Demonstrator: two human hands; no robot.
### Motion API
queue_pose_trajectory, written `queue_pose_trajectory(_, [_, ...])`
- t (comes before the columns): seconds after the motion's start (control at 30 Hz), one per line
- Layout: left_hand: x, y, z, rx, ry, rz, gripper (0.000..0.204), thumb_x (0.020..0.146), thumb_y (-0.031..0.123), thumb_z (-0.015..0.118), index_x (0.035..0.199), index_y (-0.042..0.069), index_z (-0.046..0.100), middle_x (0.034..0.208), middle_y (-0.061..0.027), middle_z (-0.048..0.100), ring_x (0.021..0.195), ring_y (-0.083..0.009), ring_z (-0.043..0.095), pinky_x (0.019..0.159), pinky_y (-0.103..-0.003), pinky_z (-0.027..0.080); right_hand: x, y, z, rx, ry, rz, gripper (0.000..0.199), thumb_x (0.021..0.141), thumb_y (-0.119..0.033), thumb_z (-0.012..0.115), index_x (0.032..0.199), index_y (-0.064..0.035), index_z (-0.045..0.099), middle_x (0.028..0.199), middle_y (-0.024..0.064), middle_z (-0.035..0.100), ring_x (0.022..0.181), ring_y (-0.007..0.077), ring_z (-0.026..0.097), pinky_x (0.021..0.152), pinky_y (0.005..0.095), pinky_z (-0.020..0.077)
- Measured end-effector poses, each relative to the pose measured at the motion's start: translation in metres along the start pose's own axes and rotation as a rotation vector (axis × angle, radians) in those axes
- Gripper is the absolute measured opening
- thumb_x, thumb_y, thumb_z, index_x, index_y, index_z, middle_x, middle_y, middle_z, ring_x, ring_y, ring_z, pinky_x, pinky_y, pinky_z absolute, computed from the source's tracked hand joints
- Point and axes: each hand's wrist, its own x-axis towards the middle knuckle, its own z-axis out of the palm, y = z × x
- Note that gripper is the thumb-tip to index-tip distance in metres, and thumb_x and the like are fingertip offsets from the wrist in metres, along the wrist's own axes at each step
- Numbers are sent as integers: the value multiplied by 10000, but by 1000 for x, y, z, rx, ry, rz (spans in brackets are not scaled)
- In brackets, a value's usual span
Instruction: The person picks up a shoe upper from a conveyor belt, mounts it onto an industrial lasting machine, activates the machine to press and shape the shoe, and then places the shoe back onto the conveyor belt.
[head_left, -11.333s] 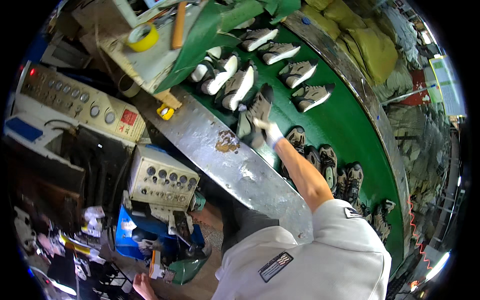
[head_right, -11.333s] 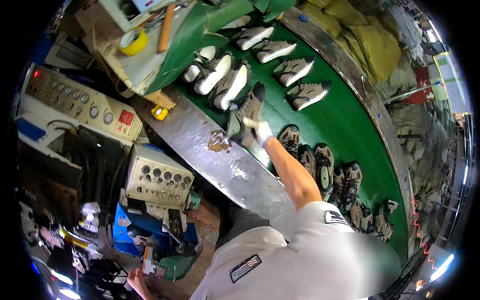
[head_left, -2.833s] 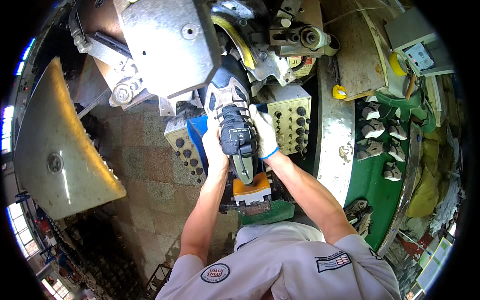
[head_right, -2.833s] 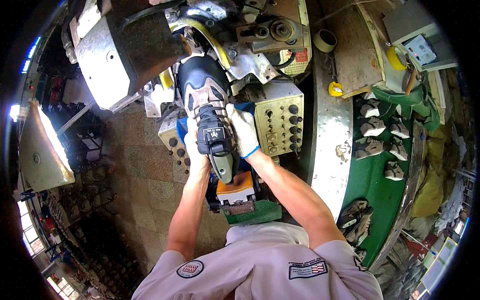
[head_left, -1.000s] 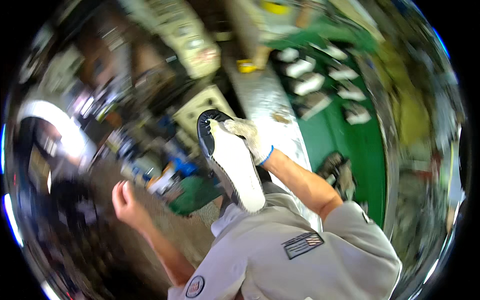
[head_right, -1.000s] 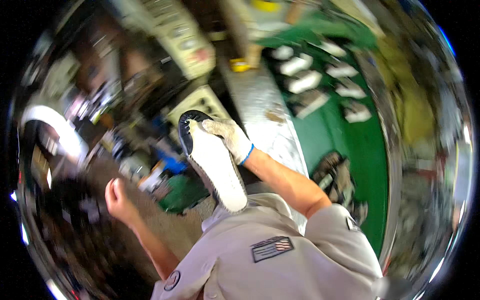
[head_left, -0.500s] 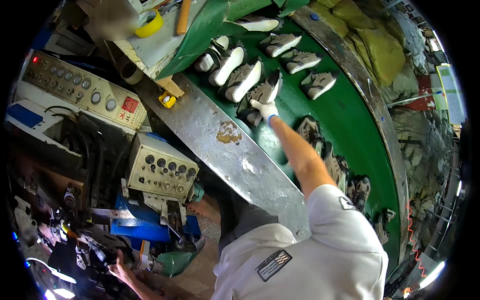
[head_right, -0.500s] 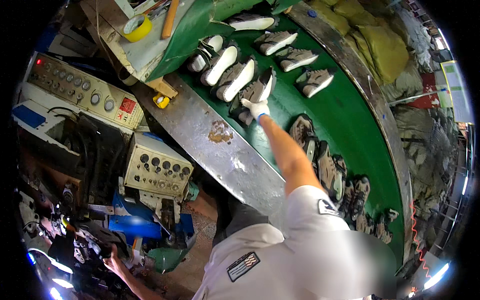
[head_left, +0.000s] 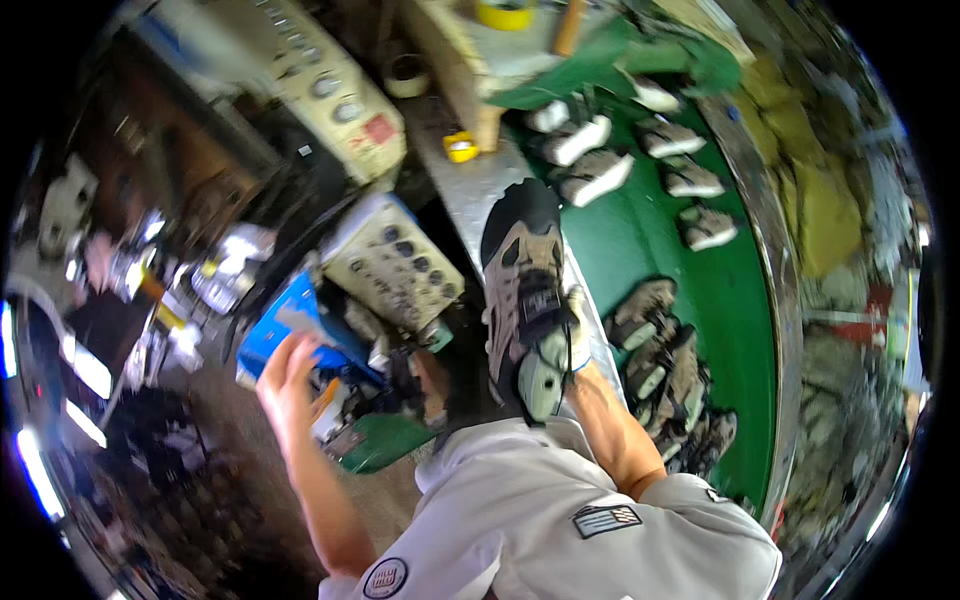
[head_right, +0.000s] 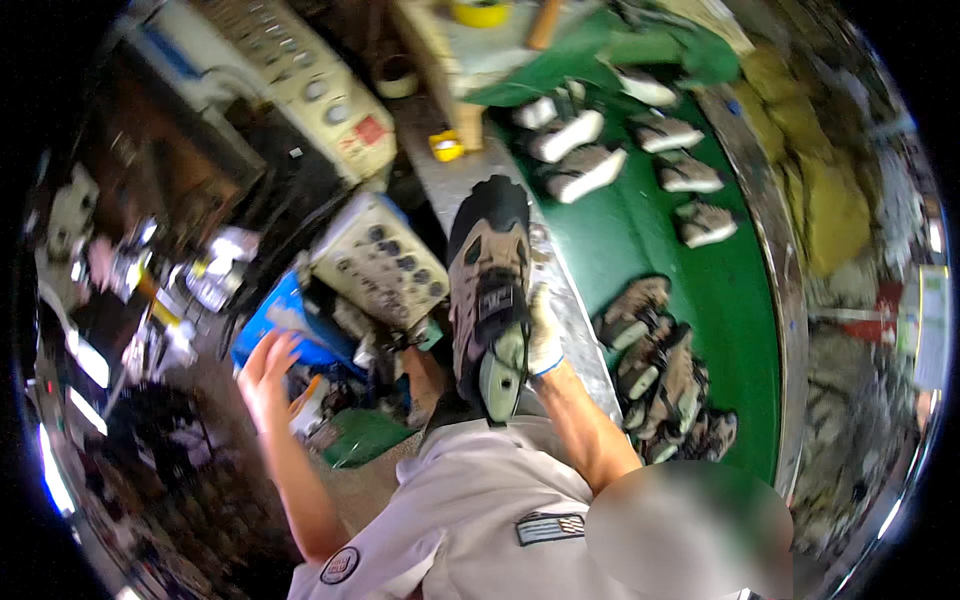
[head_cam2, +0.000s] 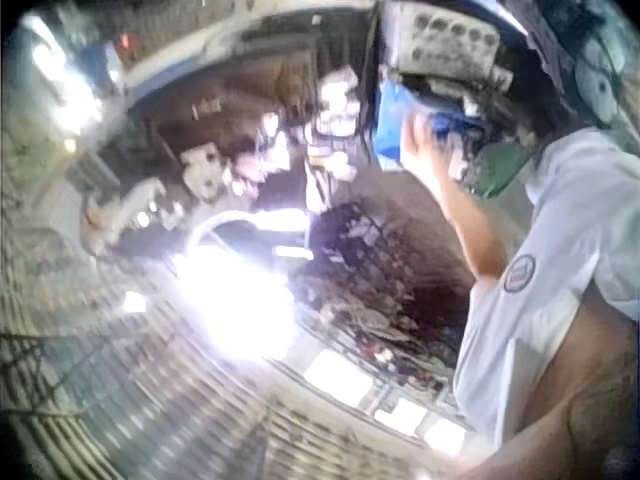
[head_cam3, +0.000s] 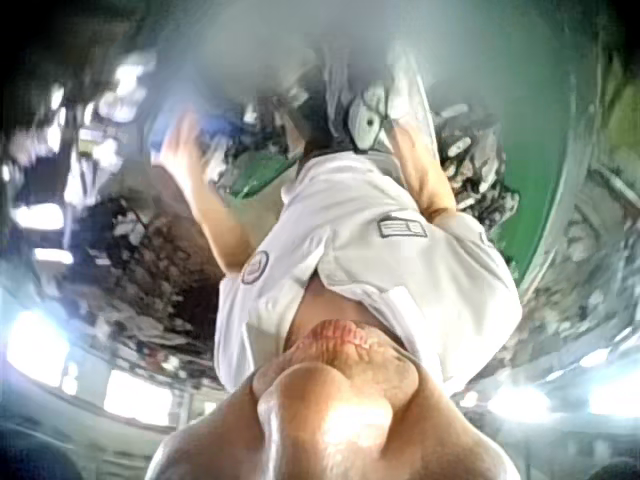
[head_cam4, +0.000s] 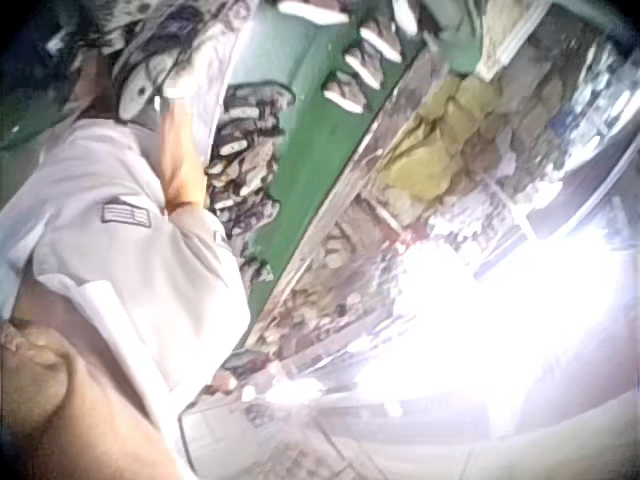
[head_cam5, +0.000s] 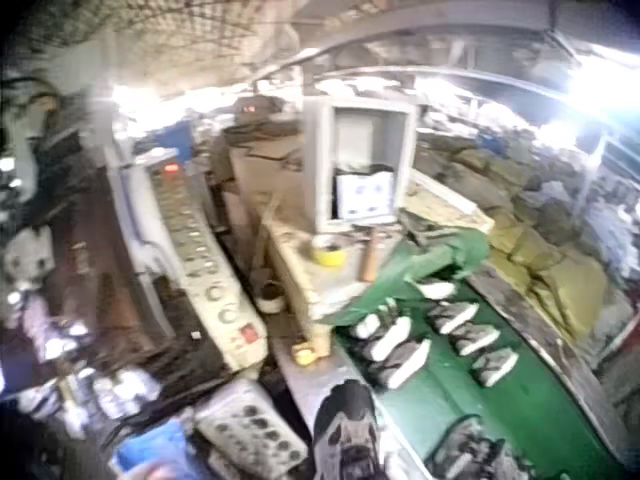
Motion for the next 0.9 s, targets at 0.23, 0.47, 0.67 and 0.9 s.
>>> queue_pose_trajectory(0.23, [24,10,-7,-359,-245,-134,351,903,176,744,1175,-38,684,1020,-84,714,883,-157,684,815,-302,551,94,146,62,-727,85,135,393,1022,-262,567,1302,13,590,1201,89,677,1034,163,657,897,317,554])
queue_pose_trajectory(0.47, [35,-31,-104,-597,166,-82,381,839,66,778,1193,-36,681,1070,-92,722,882,-155,697,758,-276,580,161,241,110,-794,94,287,493,1020,-225,579,1432,27,476,1239,93,651,1056,157,650,934,313,531])
queue_pose_trajectory(0.67, [58,-39,-127,-697,376,67,421,865,41,731,1264,-49,632,1074,-98,707,873,-131,684,745,-220,550,219,285,106,-838,26,273,442,1009,-237,611,1374,2,540,1197,64,669,1030,141,645,906,278,519])
queue_pose_trajectory(0.9, [90,-88,-86,-838,255,-135,427,1062,358,473,1156,-8,674,950,-35,699,816,-128,640,748,-286,512,263,307,68,-780,68,208,328,1016,-266,609,1199,-1,673,1067,61,720,915,133,670,835,277,534])
